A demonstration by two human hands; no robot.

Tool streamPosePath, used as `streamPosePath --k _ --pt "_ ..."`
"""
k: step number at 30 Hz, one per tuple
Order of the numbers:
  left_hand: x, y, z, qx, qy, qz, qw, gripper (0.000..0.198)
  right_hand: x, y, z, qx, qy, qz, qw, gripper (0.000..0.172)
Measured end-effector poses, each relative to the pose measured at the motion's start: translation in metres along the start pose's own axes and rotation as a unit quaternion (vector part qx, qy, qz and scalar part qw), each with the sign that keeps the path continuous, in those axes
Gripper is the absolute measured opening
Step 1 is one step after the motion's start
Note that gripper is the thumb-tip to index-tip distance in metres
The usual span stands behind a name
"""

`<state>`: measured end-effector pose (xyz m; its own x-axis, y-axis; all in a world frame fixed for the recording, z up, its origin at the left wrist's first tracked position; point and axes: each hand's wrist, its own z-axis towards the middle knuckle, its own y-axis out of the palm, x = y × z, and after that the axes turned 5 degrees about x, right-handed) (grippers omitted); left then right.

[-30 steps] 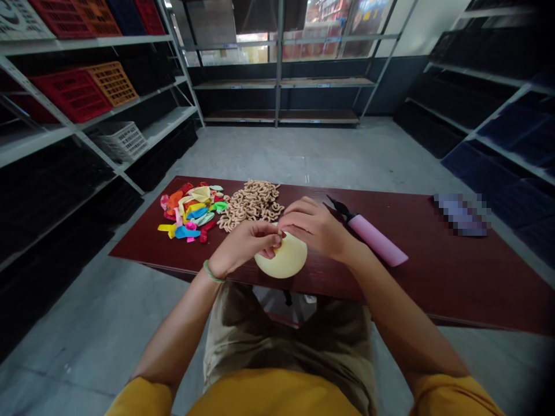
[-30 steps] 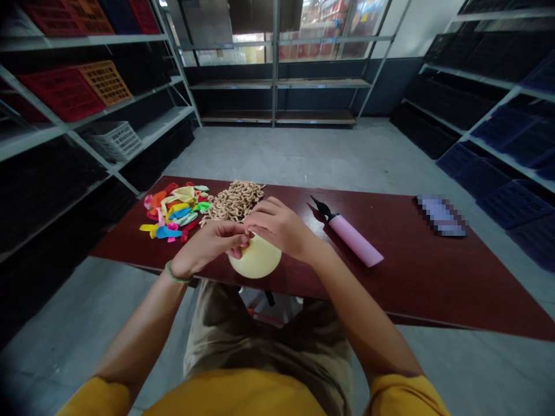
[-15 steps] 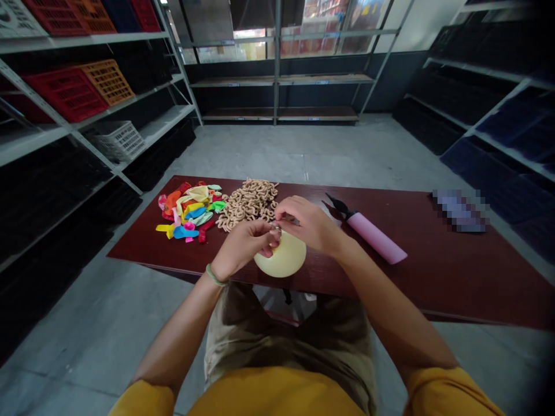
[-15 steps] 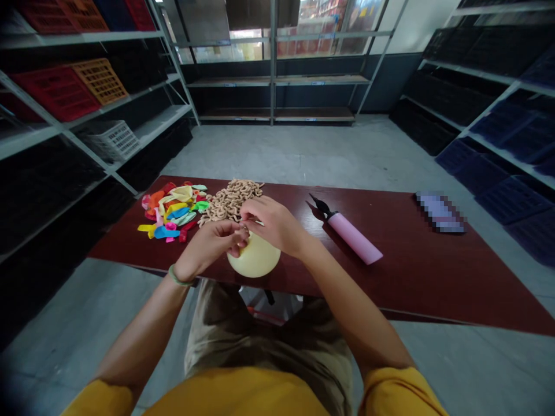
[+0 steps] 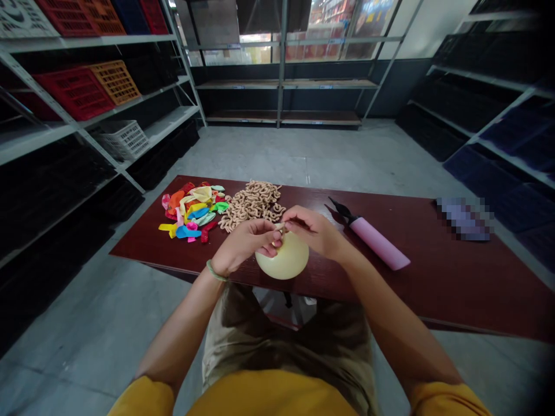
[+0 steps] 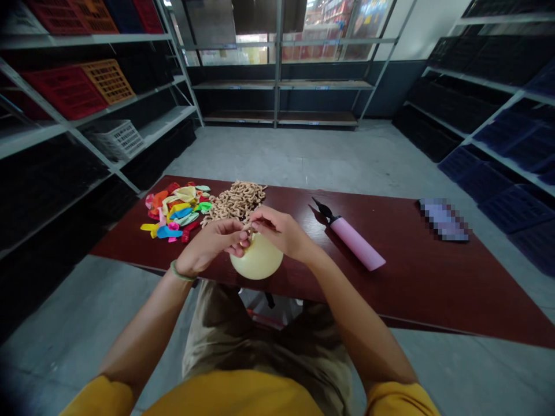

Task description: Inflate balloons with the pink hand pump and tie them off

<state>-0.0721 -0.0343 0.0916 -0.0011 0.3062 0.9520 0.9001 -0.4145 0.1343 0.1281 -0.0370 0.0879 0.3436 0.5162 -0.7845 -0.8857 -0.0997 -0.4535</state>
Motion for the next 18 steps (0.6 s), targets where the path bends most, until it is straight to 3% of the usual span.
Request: streamPosePath --k 5,12,18 --pt "0.001 -0.001 0.001 -0.022 -0.008 0.001 1.000 0.027 0.002 -0.002 0.001 -0.014 0.014 0.015 1.000 0.010" --pt "0.005 -0.001 0.000 -0.054 -0.009 0.047 0.997 0.026 0.000 -0.007 0.014 -0.094 0.043 0.071 0.992 0.019" --pt "0.004 -0.001 0.000 -0.037 0.016 0.078 0.996 0.022 0.004 -0.011 0.023 -0.161 0.088 0.142 0.973 0.020"
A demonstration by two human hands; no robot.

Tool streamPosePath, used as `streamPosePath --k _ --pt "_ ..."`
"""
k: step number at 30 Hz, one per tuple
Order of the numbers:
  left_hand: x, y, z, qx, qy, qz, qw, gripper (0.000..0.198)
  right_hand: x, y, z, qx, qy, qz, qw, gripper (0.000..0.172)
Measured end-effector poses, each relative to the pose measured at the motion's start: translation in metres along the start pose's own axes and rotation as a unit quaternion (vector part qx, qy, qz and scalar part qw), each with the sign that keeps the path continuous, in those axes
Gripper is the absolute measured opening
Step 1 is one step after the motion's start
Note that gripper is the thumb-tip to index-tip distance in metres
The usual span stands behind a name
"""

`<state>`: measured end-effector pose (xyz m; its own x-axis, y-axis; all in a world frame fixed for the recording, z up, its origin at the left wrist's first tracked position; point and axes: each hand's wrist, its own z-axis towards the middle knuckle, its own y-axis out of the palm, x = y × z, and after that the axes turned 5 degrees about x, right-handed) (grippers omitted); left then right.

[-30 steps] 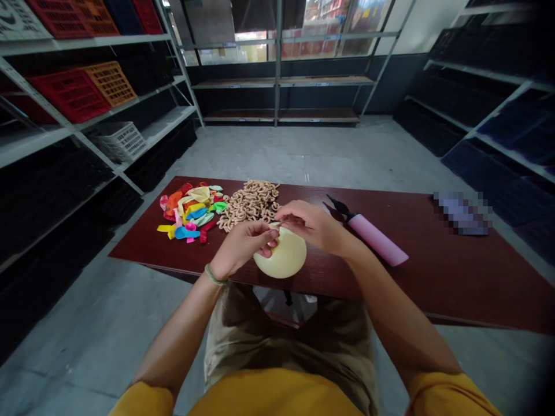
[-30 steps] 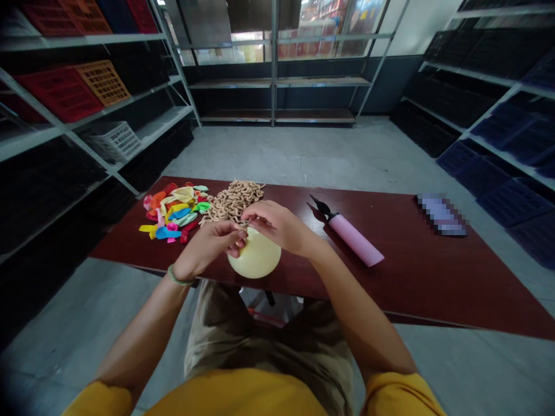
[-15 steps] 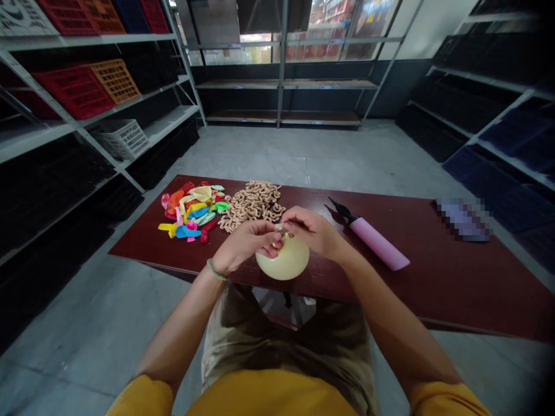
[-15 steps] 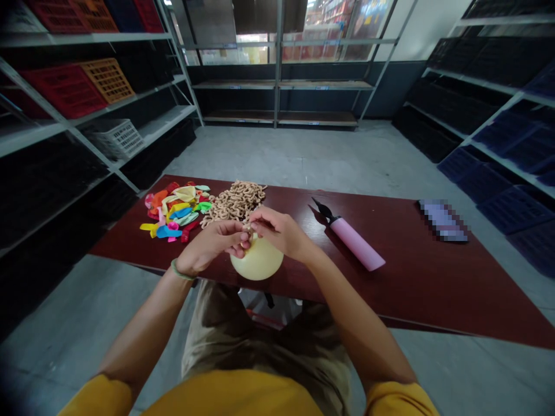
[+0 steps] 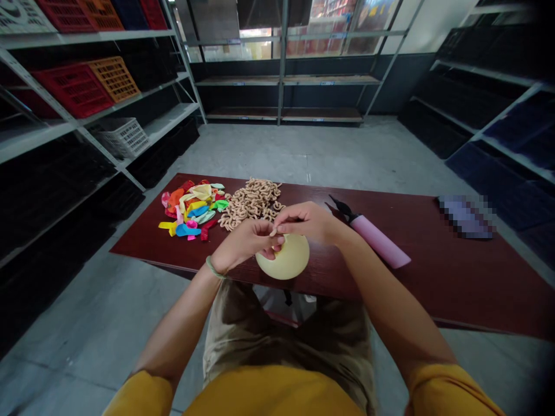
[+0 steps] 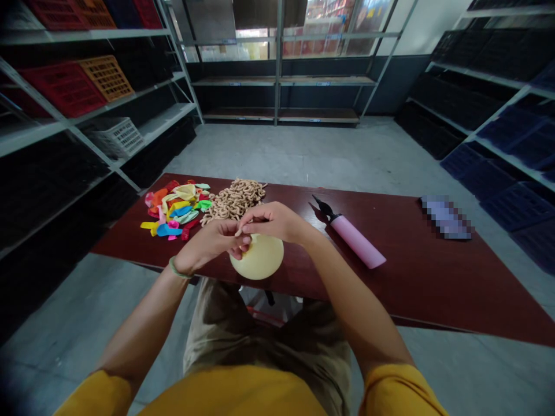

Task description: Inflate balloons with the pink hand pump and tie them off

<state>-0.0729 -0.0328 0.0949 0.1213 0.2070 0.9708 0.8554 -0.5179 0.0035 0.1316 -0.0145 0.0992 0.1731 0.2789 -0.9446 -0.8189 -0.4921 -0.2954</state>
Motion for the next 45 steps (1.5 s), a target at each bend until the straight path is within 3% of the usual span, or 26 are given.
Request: streamPosePath --k 4,8,13,17,23,27,34,39,45 --pt "0.000 0.003 0.001 0.017 0.011 0.006 1.000 0.022 0.001 0.000 0.006 -0.025 0.030 0.027 0.999 0.018" --pt "-0.004 0.005 0.001 0.047 0.017 -0.035 0.998 0.023 0.001 0.004 0.009 -0.007 0.044 0.022 0.999 0.015" --pt "-0.011 -0.001 0.003 0.060 0.025 -0.097 0.993 0.026 0.002 0.006 0.002 0.054 0.048 0.029 0.997 0.018" --pt "-0.014 -0.006 0.004 0.097 0.022 -0.142 0.985 0.028 -0.003 0.004 -0.008 0.116 0.013 -0.088 0.989 0.012" --pt "-0.018 0.005 0.013 0.130 0.058 -0.225 0.964 0.030 -0.018 0.021 -0.020 0.222 -0.108 -0.324 0.913 0.008" --pt "-0.028 0.014 0.019 0.132 0.074 -0.264 0.953 0.028 -0.007 0.037 -0.026 0.254 -0.110 -0.377 0.884 0.010" --pt "-0.040 0.018 0.023 0.126 0.074 -0.293 0.945 0.026 0.006 0.029 -0.033 0.225 -0.085 -0.294 0.925 0.012" --pt "-0.037 0.021 0.025 0.137 0.079 -0.267 0.951 0.028 0.002 0.020 -0.026 0.264 -0.078 -0.294 0.916 0.011" --pt "-0.034 0.023 0.024 0.158 0.100 -0.214 0.959 0.028 0.008 0.020 -0.021 0.242 -0.024 -0.311 0.919 0.008"
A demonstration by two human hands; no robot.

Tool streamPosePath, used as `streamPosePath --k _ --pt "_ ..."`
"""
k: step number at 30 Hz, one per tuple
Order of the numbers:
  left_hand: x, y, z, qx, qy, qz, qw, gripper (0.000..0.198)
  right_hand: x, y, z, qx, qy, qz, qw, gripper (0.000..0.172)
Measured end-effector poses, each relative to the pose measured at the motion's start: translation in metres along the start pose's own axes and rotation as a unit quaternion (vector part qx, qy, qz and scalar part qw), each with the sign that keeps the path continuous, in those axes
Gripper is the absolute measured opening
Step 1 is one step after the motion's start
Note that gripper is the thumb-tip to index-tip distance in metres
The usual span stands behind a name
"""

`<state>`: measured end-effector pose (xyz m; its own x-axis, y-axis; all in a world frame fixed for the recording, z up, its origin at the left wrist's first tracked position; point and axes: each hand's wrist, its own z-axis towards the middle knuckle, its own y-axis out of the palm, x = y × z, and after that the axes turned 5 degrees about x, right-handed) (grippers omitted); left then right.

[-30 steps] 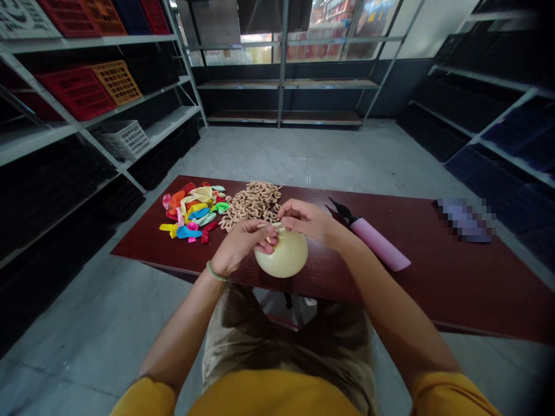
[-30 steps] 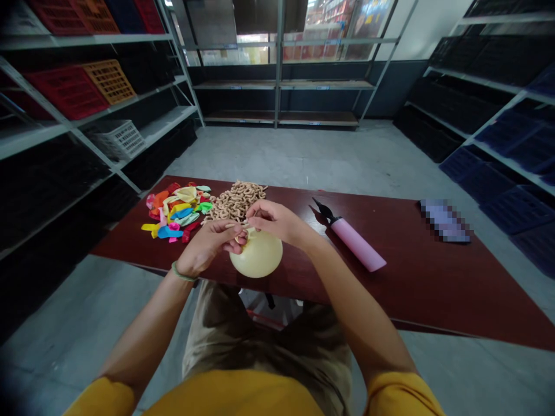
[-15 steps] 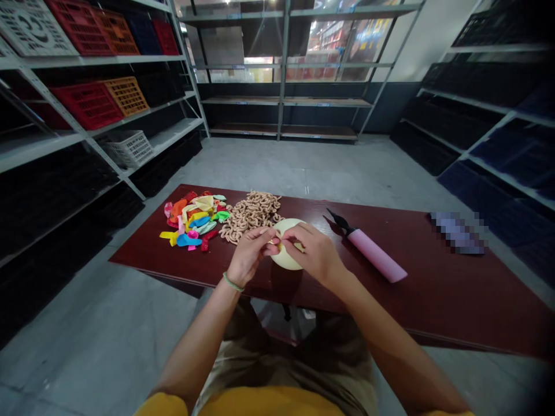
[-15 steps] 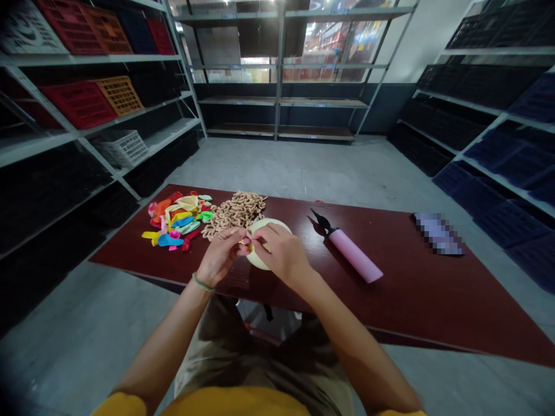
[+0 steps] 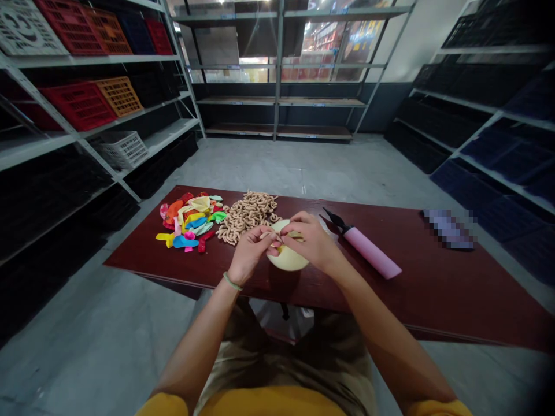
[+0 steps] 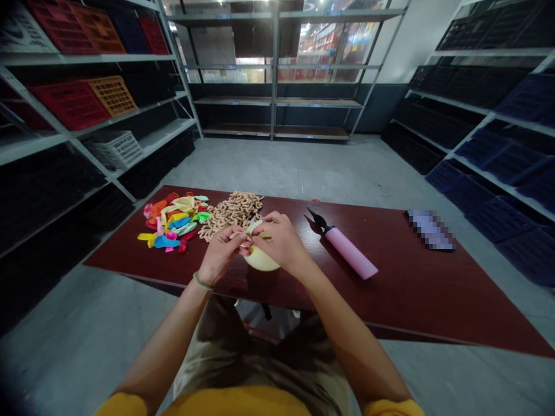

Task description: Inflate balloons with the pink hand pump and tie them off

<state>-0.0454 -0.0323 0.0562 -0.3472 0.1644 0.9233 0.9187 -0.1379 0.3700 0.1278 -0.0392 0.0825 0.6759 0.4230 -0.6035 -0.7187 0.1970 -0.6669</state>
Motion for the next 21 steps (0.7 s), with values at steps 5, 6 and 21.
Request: streamPosePath --k 5,6,21 --pt "0.000 -0.002 0.000 -0.005 0.005 0.027 1.000 0.028 0.010 0.006 -0.002 -0.019 0.026 0.043 0.999 0.009" --pt "0.000 -0.002 0.001 -0.008 0.006 0.029 1.000 0.028 0.012 0.007 -0.001 -0.022 0.028 0.050 0.998 0.010" --pt "-0.008 0.005 0.006 0.041 0.127 0.097 0.986 0.016 -0.005 0.017 -0.007 0.110 -0.066 -0.056 0.990 0.008"
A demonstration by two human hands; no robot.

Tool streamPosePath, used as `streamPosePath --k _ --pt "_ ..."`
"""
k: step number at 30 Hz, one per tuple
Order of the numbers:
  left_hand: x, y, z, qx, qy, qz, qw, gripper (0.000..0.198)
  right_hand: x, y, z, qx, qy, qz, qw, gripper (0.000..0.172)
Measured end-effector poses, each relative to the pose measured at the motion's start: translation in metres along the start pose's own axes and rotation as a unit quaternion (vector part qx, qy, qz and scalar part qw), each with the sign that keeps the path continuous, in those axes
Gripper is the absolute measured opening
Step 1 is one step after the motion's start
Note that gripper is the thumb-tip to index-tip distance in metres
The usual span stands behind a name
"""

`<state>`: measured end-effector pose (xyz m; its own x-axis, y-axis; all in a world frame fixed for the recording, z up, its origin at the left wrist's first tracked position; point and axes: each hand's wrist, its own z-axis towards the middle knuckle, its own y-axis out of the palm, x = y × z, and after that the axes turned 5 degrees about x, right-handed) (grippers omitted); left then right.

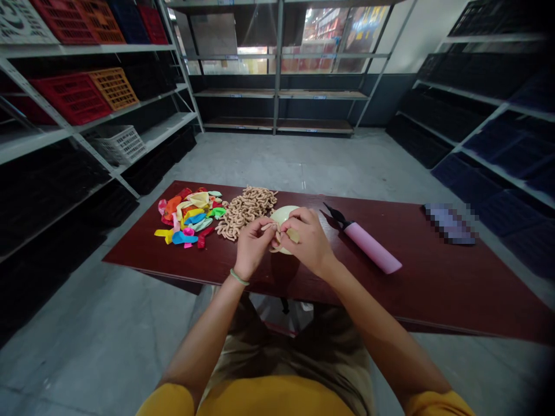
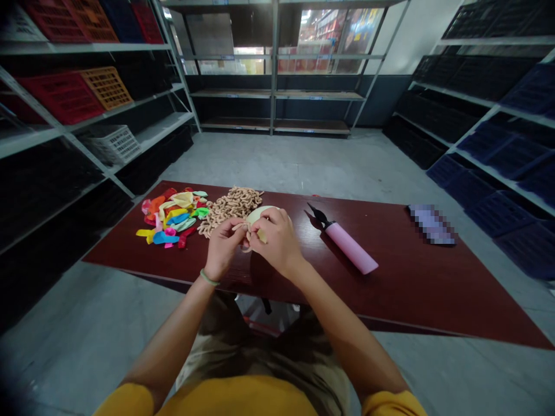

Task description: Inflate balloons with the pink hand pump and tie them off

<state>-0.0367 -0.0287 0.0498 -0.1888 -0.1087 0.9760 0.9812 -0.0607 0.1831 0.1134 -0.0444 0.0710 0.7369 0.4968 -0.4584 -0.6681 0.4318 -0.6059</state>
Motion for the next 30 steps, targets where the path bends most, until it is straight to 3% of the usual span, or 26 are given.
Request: streamPosePath --k 6,12,22,30 --pt "-0.019 0.003 -0.002 0.055 0.036 -0.021 0.998 0.017 0.000 0.002 -0.005 0.020 0.008 -0.009 1.000 0.008" --pt "-0.030 -0.002 0.000 0.028 0.028 -0.120 0.992 0.020 0.008 -0.009 0.006 -0.017 0.033 0.041 0.998 0.011" --pt "-0.032 -0.002 0.000 0.049 0.014 -0.112 0.992 0.024 -0.002 -0.011 0.014 -0.085 0.054 0.026 0.995 0.011" --pt "-0.027 0.002 -0.003 0.028 -0.014 -0.123 0.992 0.022 0.004 -0.019 0.016 -0.053 -0.066 -0.019 0.996 0.016"
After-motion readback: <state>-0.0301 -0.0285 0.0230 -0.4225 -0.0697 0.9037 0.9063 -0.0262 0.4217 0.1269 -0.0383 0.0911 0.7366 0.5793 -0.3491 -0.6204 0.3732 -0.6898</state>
